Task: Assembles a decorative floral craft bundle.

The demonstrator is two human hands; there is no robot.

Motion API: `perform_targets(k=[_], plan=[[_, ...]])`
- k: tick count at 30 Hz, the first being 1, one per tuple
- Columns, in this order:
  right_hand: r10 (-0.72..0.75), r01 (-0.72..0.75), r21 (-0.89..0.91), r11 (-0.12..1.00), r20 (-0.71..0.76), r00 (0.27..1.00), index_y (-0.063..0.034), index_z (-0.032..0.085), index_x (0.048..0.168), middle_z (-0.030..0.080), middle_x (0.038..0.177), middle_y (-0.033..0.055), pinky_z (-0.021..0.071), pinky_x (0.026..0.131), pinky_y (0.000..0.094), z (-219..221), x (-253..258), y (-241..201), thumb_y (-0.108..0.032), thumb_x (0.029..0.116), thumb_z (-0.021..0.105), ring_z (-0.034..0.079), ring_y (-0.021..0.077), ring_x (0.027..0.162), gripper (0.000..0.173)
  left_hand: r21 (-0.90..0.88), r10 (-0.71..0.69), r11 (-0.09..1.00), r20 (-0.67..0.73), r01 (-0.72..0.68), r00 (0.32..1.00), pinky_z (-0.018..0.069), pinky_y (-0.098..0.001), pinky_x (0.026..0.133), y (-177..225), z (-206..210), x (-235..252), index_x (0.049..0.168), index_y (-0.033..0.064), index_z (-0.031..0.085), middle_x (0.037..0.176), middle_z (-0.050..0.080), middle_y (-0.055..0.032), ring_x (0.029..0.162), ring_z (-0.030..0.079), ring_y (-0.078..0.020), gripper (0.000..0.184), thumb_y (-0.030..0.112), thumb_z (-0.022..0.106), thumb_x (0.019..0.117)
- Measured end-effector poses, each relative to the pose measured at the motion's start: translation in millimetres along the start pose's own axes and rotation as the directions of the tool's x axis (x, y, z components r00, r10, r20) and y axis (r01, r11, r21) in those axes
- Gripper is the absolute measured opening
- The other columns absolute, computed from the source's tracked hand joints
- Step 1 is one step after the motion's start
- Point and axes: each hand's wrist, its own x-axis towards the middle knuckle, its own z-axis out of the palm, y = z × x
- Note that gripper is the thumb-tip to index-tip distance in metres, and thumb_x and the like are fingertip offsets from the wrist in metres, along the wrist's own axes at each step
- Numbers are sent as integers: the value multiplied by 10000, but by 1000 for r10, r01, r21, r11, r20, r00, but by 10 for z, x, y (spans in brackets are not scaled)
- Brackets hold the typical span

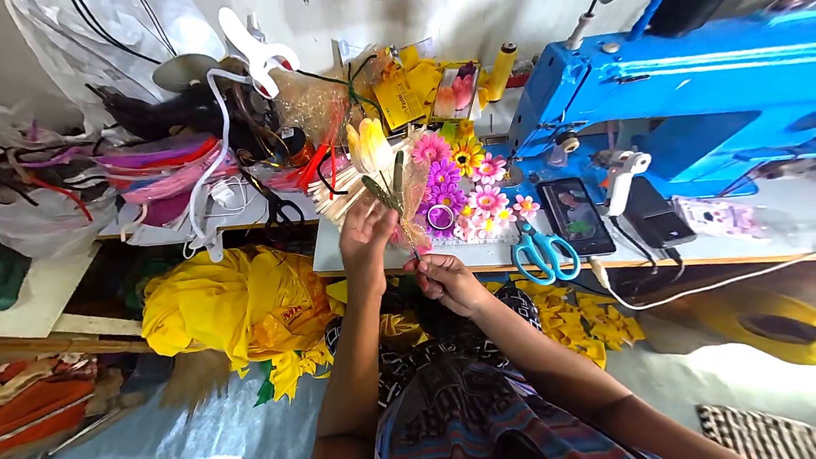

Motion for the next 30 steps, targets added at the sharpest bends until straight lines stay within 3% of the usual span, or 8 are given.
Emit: perform_targets(k=[2,5,7,9,13,20,24,30], plan=[[3,-3,-8,1000,0,1000,-35,730,1067,652,726,-65,399,514,123,-33,-20,3,-119,1053,489,493,-41,545,256,46,56,997,12,-57,998,496,-343,1057,108,-91,127,1484,36,427,1434,559,-33,1250,584,-122,557,215,622,994],[6,-6,-6,1000,-1,1000,-24,724,1062,649,725,-60,400,513,121,-68,-37,20,-114,1049,490,496,-38,544,251,59,55,997,0,-55,999,537,-338,989,273,-131,360,1510,6,370,1330,618,-87,1143,643,-140,527,155,539,1034],[12,-12,-2,1000,-3,1000,-20,723,1058,650,722,-57,399,508,121,-85,-54,25,-108,1047,489,494,-38,538,250,104,122,985,119,-134,985,532,-339,998,336,-212,546,1544,15,340,1377,586,-94,1182,621,-153,550,134,528,1041],[21,-21,-5,1000,1,1000,-23,725,1063,648,719,-62,398,502,120,-106,-80,25,-112,1046,492,492,-40,534,251,220,221,929,315,-297,923,493,-313,1046,382,-359,777,1491,-27,431,1448,538,-112,1249,572,-146,533,157,569,1011],[32,-32,-22,999,12,999,-39,730,1068,643,711,-72,397,496,121,-165,-154,6,-132,1049,499,491,-41,529,250,373,238,783,560,-498,794,533,-299,1007,499,-528,1070,1327,-10,628,1380,614,-121,1229,615,-142,337,117,602,1015],[74,-74,-30,997,-17,997,-42,721,1080,629,694,-87,391,486,118,-173,-229,-3,-118,1055,477,478,-48,513,257,453,316,627,596,-634,738,530,-208,841,513,-546,1144,1076,23,728,1137,694,-83,990,648,-65,184,173,678,982],[75,-77,-33,997,-39,996,-40,721,1074,637,702,-83,389,485,119,-182,-239,12,-119,1058,478,479,-45,515,257,501,298,572,612,-650,733,516,-220,821,509,-568,1141,1070,12,711,1094,693,-100,936,635,-73,214,205,654,997],[83,-84,-20,996,-44,996,-42,725,1064,631,687,-81,384,481,115,-207,-226,-4,-116,1052,481,474,-46,506,255,534,329,505,607,-678,724,495,-261,873,454,-540,1077,1056,-13,694,1064,687,-140,982,630,-130,199,169,630,1008]])
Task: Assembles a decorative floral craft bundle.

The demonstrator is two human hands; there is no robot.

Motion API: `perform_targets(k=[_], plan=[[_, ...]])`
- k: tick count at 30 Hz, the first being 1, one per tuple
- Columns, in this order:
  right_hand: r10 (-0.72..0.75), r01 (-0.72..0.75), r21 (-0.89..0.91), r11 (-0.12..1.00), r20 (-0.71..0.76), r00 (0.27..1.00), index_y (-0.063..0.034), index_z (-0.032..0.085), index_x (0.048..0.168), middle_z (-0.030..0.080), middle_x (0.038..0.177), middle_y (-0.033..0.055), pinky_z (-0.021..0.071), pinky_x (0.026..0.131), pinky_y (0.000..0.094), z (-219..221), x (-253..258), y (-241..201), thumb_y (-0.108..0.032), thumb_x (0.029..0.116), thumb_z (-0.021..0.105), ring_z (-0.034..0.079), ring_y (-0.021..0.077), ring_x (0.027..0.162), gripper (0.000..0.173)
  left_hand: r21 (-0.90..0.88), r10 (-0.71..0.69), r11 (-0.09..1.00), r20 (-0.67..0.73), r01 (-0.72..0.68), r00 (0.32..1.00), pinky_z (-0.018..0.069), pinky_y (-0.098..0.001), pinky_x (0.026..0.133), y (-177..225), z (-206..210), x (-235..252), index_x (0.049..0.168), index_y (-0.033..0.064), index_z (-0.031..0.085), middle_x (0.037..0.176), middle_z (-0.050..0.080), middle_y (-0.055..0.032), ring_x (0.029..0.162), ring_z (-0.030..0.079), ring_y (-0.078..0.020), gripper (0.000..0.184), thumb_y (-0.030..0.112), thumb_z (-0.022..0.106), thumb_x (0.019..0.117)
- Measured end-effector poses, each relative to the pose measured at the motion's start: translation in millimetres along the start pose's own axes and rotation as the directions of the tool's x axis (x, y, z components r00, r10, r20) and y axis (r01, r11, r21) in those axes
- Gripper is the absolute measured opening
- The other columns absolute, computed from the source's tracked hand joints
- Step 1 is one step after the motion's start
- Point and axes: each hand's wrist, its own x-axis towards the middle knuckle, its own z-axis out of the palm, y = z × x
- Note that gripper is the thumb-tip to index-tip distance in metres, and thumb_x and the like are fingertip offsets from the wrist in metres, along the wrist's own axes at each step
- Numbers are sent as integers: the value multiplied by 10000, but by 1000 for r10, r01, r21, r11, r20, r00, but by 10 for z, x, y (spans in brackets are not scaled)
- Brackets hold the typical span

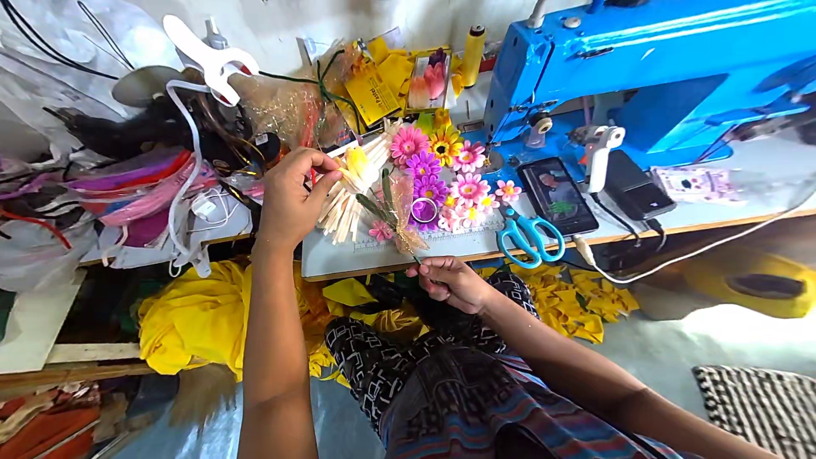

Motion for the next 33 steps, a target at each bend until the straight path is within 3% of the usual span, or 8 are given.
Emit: perform_targets(k=[3,6,8,11,15,20,27,33], plan=[[-7,7,14,1000,9,1000,-39,729,1063,635,695,-79,387,484,115,-6,15,-4,-118,1052,488,479,-46,513,253,1,10,1000,-126,-10,992,519,-319,930,2,87,-60,1142,-44,654,1157,657,-195,1080,634,-204,266,186,639,1010],[-17,17,28,999,-1,1000,-29,728,1073,638,702,-69,395,491,118,-7,33,-26,-120,1053,490,489,-39,521,256,-198,-252,959,-251,205,935,502,-324,926,119,248,-209,1305,-56,573,1243,625,-174,1095,604,-177,402,227,601,1022],[-24,24,19,1000,-10,1000,-31,728,1077,635,701,-72,393,490,119,-9,58,-41,-123,1054,487,486,-38,519,259,-430,-537,793,-159,431,829,505,-284,929,261,352,-299,1293,-22,573,1215,632,-77,1068,604,-85,371,234,577,1025],[-27,27,7,1000,-9,1000,-32,724,1079,632,699,-75,391,492,119,3,89,-39,-124,1055,482,486,-39,521,260,-567,-651,614,28,548,758,516,-277,883,294,504,-403,1161,19,653,1084,681,-17,975,628,-59,230,160,643,981],[-17,18,20,1000,-29,999,-26,722,1073,623,693,-67,396,494,123,35,98,-44,-113,1059,471,485,-34,521,266,-614,-569,680,-96,401,817,536,-264,851,245,612,-466,951,84,716,971,696,31,949,640,-62,34,82,722,918],[-56,64,72,995,-97,994,-34,722,999,614,676,-63,399,493,124,146,124,-65,-93,1055,458,480,-31,515,277,-651,-481,734,-294,196,826,538,-264,872,239,718,-511,991,111,689,1028,686,56,1002,636,-53,61,71,656,958],[-100,107,60,992,-108,989,-41,721,986,605,678,-58,400,499,135,238,179,-66,-99,1057,453,476,-21,521,283,-748,-644,611,-281,258,711,519,-257,921,358,846,-612,1079,165,633,1083,660,72,1027,623,-42,60,173,605,1027],[-104,107,25,994,-109,989,-32,721,1024,618,681,-64,404,500,135,235,185,-53,-107,1062,464,484,-24,520,270,-801,-695,503,-152,325,703,508,-296,925,318,873,-669,1094,148,632,1083,665,39,1037,619,-74,107,198,557,1036]])
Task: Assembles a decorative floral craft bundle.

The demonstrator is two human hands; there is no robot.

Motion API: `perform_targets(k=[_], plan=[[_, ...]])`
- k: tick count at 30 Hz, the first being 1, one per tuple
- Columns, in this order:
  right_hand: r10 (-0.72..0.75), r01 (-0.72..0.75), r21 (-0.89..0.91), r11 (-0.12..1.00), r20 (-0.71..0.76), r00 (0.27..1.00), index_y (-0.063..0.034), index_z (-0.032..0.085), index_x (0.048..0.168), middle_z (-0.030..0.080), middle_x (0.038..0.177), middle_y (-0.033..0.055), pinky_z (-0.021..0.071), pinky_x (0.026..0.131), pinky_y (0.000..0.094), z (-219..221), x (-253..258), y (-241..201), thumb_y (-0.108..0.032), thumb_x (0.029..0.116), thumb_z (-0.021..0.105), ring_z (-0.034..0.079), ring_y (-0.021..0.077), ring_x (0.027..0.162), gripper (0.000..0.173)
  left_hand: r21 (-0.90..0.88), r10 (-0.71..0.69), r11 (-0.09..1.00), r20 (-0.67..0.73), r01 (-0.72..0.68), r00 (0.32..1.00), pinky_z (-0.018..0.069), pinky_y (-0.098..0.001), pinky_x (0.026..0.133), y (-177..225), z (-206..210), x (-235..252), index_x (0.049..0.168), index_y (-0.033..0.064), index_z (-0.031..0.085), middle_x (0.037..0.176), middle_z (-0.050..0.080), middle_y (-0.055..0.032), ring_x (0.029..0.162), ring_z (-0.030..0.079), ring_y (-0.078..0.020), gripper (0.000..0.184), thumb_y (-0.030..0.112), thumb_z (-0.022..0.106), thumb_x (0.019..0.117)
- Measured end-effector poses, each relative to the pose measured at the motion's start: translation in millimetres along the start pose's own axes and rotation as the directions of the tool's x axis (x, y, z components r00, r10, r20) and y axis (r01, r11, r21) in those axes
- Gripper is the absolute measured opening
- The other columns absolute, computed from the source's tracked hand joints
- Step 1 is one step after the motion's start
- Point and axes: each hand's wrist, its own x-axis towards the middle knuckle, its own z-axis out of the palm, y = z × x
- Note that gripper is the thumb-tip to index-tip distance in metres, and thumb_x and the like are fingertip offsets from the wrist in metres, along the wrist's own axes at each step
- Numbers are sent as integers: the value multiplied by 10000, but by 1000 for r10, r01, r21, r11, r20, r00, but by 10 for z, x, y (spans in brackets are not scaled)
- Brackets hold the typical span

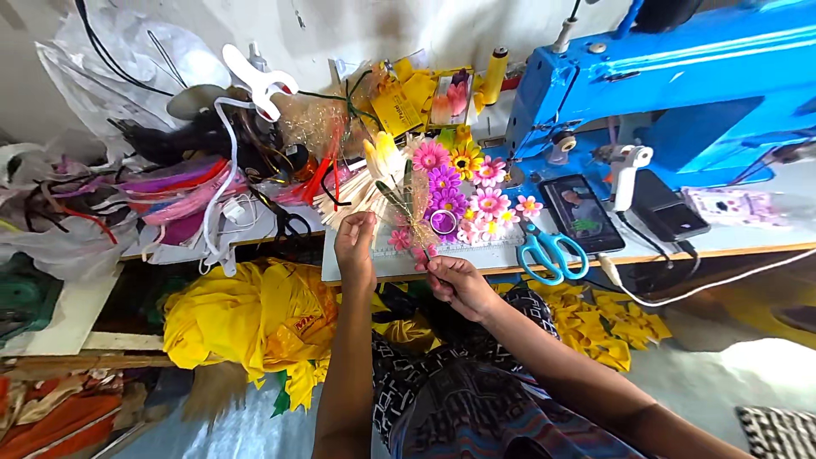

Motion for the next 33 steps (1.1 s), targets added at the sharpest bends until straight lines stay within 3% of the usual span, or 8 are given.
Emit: perform_targets(k=[8,13,16,19,21,23,29,33], plan=[[-119,105,-141,984,-91,989,-39,718,1012,659,716,-48,392,498,134,-134,16,-28,-105,1070,440,479,-29,524,291,157,-37,983,-350,97,936,515,-281,843,-50,-477,17,1137,41,626,1072,657,-17,972,618,-81,179,177,554,1045],[-173,125,-318,940,-130,976,-22,680,1058,665,731,-51,412,504,132,-87,57,14,-86,1075,437,499,-24,533,251,167,-36,968,-652,189,757,507,-348,879,-49,-1186,-210,1214,-39,606,1141,654,-123,1006,619,-166,266,149,597,1026],[-160,75,-451,890,-153,975,-8,575,1182,668,757,-52,423,517,133,39,95,16,-76,1061,491,524,-24,552,163,190,13,962,-750,197,661,543,-257,780,12,-1584,-382,1291,-71,546,1061,644,-118,876,635,-113,295,30,579,1016],[-129,18,-542,840,-168,977,-1,561,1167,658,743,-43,421,517,144,175,227,40,-91,1048,534,523,-15,547,151,223,98,961,-825,161,557,527,-196,629,224,-1783,-454,1115,-50,600,850,623,-36,655,598,-46,165,91,538,1057],[-124,-5,-619,785,-166,978,19,589,1175,673,795,-12,455,557,173,266,365,47,-104,1043,549,552,3,590,185,241,154,963,-862,123,484,492,-176,490,347,-1821,-429,853,34,573,606,559,43,483,550,-18,372,256,431,1117],[-138,-10,-686,728,-161,977,39,612,1203,685,880,56,502,615,244,347,533,18,-108,1036,565,585,62,650,227,264,173,958,-846,115,504,476,-171,446,396,-1753,-396,774,58,558,549,537,61,438,536,-14,454,300,400,1125],[-129,-44,-733,679,-178,975,36,594,1315,658,937,154,528,643,366,501,1066,-103,-100,1067,518,589,189,676,293,328,41,929,-552,172,833,566,-205,618,-31,-1143,-595,908,-8,611,694,621,49,609,627,-19,335,189,424,1105],[-160,-91,-779,620,-239,958,33,584,1352,668,1005,208,548,705,463,515,1272,-66,-92,1069,496,638,293,759,321,333,-52,900,-557,280,829,557,-185,610,-244,-876,-691,952,-42,622,697,617,21,602,625,-12,336,204,454,1105]])
